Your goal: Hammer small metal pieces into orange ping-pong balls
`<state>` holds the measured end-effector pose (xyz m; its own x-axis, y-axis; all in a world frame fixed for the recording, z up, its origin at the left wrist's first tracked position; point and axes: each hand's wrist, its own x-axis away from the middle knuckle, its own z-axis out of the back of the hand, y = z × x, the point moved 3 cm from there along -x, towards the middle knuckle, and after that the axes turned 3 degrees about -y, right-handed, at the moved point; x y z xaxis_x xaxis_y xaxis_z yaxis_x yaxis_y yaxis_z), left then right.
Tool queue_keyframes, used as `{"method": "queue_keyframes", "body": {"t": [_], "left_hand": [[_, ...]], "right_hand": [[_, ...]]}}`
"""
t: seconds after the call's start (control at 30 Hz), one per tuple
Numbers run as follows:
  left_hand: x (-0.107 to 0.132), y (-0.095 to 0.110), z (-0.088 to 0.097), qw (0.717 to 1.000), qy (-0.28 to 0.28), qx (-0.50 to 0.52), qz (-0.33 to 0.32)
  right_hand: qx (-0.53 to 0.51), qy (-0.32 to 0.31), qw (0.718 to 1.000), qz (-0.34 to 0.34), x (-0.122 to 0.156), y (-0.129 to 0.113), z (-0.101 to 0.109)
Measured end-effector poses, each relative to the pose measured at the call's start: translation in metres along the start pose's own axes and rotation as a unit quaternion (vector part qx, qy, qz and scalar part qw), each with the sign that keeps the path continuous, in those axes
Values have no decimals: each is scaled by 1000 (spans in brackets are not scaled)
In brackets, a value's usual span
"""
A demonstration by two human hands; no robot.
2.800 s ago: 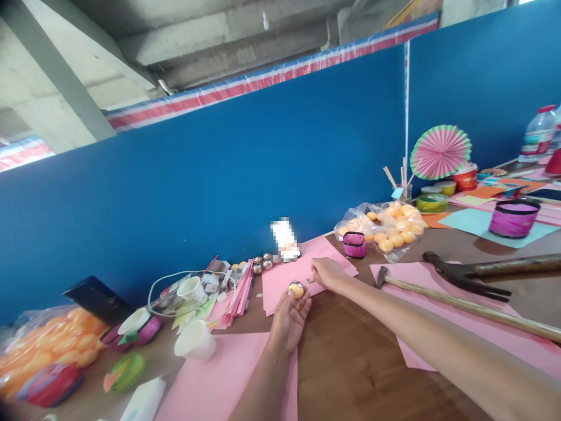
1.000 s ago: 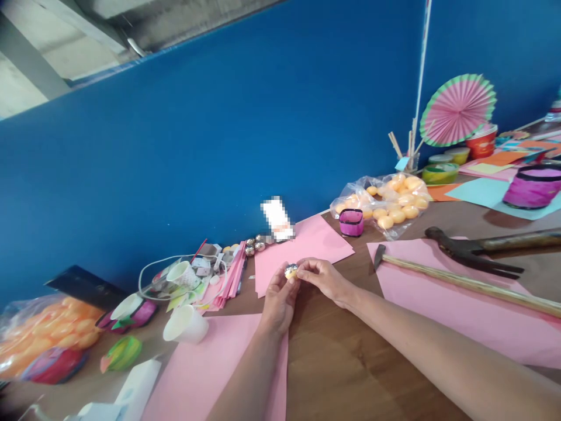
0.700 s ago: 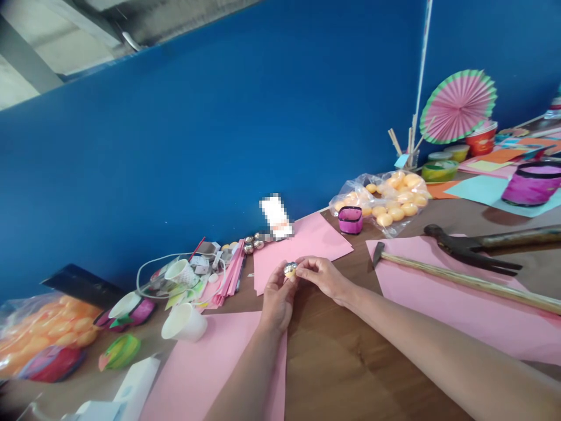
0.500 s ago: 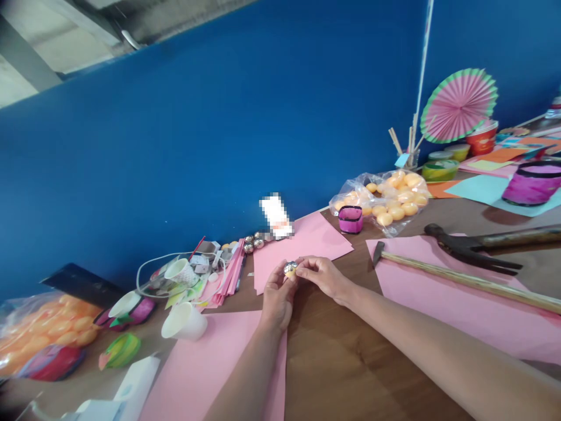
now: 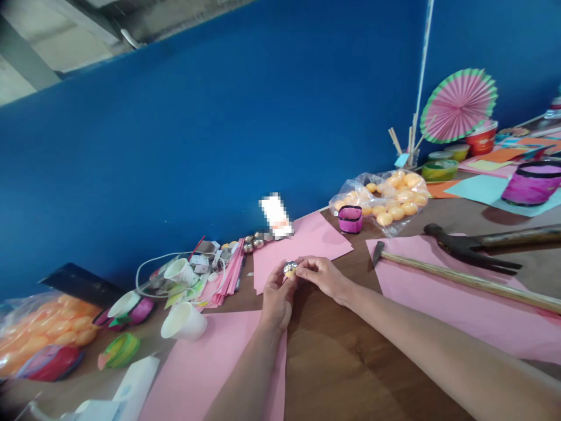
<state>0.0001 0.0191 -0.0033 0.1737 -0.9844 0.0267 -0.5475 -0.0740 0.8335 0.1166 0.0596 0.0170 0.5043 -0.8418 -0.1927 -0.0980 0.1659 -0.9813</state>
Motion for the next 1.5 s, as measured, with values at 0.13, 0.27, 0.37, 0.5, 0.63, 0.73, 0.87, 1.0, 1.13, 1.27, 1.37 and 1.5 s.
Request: {"method": "queue_keyframes", "body": {"t": [0.13,0.27,0.37,0.5,0.63,0.73,0.87,1.0,1.13,1.27,1.37,1.5], "left_hand": [[0,0,0,1000,-4,2,-2],[0,0,0,1000,-1,-3,-8],[1,2,-3,999,-20,-22,-27],[2,4,-5,998,-30,-51,-38],[3,3,-3,997,-4,-69,-32],[3,2,-2,996,2,-81,-33],[3,3,-3,994,12,-97,-39],[3,4,-5,994,12,-103,-45],[4,5,-5,993,8,-110,-51],[4,3,-5,992,0,-112,-50],[4,2,-3,991,-5,-121,-49],[3,1,-2,992,-15,-122,-44]], "right_hand": [[-4,-6,1000,2,0,-1,0],[-23,-16,999,-14,0,0,0],[-58,-29,997,-50,-1,2,1],[-104,-30,990,-95,-2,3,3],[-127,-16,985,-119,-2,5,5],[-137,-6,983,-120,-3,9,6],[-151,-10,981,-118,-3,14,6],[-164,-13,979,-119,-4,17,6],[-171,-12,978,-120,-4,18,6],[-165,-3,980,-114,-3,16,5],[-159,12,981,-108,-3,15,5],[-169,11,981,-95,-5,17,6]]}}
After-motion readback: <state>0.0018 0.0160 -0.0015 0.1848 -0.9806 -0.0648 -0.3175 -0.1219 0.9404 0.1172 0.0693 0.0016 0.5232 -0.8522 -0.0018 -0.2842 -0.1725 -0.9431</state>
